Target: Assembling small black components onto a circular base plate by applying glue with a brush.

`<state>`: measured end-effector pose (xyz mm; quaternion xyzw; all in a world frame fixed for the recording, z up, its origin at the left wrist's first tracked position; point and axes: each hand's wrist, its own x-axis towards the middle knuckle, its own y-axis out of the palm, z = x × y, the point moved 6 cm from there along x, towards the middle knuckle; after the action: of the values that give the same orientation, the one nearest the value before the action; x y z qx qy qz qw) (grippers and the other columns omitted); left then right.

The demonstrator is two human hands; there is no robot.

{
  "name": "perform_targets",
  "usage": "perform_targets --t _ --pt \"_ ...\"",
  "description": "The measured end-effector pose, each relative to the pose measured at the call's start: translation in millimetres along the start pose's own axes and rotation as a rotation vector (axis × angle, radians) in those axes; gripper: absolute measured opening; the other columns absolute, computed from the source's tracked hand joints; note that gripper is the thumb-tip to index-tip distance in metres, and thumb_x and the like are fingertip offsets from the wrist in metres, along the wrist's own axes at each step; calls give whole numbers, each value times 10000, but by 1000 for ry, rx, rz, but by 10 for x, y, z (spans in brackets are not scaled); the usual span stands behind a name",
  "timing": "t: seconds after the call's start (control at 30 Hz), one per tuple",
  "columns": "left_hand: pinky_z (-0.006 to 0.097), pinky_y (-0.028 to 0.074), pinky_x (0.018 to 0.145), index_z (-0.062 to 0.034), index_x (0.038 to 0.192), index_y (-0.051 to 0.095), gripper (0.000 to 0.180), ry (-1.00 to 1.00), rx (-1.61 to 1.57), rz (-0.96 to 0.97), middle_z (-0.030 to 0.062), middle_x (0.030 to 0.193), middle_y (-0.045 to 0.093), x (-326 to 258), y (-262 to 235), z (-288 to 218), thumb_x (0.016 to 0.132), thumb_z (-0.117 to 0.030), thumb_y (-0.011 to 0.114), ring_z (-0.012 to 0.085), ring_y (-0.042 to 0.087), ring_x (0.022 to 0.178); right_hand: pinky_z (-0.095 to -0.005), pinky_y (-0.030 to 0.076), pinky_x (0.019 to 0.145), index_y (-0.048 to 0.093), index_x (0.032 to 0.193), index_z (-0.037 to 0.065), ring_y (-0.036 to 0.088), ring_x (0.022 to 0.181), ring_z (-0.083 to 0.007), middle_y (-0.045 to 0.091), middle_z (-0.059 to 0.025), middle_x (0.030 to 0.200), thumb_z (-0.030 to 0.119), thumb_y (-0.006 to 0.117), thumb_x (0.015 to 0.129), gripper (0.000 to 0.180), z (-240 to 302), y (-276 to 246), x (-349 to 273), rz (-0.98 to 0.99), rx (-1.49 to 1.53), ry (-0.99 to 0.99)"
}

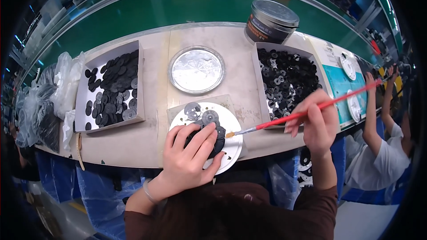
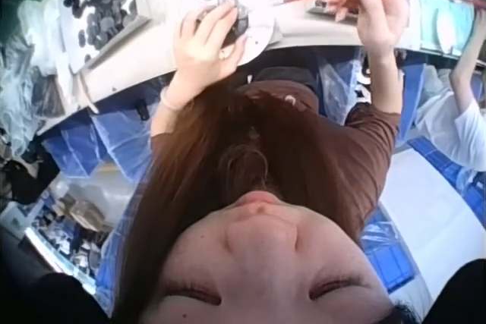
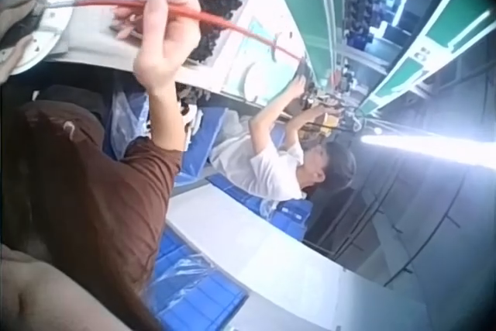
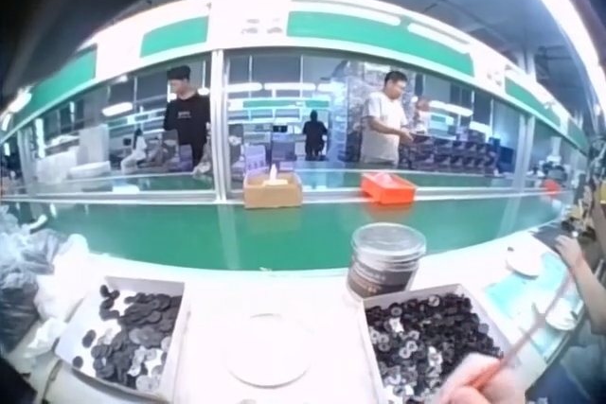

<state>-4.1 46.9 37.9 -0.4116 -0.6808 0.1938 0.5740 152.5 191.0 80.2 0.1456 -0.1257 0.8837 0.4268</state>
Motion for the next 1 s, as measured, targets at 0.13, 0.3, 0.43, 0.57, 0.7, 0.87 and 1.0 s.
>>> perform_targets --t 0.13,0.3,0.43,0.57,0.7,0.87,1.0 --pt "371 408 793 -6 912 613 377 1 6 -5 95 1014 613 10 -9 -7 573 -147 698 272 529 871 -222 463 475 418 886 -21 560 564 -172 551 -180 703 162 403 923 187 158 159 -132 141 -96 -204" --pt "370 412 777 -9 905 612 375 6 10 -23 95 995 616 10 -15 -12 569 -149 702 270 532 854 -223 462 523 446 925 -29 541 620 -153 572 -177 754 86 428 904 118 111 225 -103 270 -272 -355" --pt "367 411 771 -5 907 612 376 15 18 -24 98 984 618 17 -26 -27 571 -148 701 270 533 848 -225 466 526 444 923 -28 544 623 -153 571 -172 754 86 422 905 117 72 256 -83 280 -245 -334" --pt "365 410 772 -3 904 613 373 9 10 -23 95 985 619 13 -24 -25 571 -147 700 271 533 849 -203 462 510 438 921 -29 542 597 -131 570 -160 752 87 415 907 119 51 277 -48 232 -216 -285" --pt "364 408 773 -2 900 614 369 6 10 -23 95 985 619 3 -27 -18 571 -145 700 271 531 851 -180 445 469 429 915 -25 541 568 -109 569 -150 751 89 408 909 116 12 259 -23 163 -173 -179" --pt "365 407 774 1 900 612 371 16 11 -23 101 983 618 6 -20 -22 570 -143 699 272 531 855 -182 438 443 437 907 -25 554 579 -115 567 -146 748 80 390 912 115 14 173 -15 157 -161 -139" --pt "365 407 775 4 900 610 372 11 5 -14 102 983 617 7 -13 -17 569 -141 699 273 531 853 -175 423 423 442 877 -22 526 539 -101 565 -140 729 86 364 917 139 -17 279 23 111 -146 -110"
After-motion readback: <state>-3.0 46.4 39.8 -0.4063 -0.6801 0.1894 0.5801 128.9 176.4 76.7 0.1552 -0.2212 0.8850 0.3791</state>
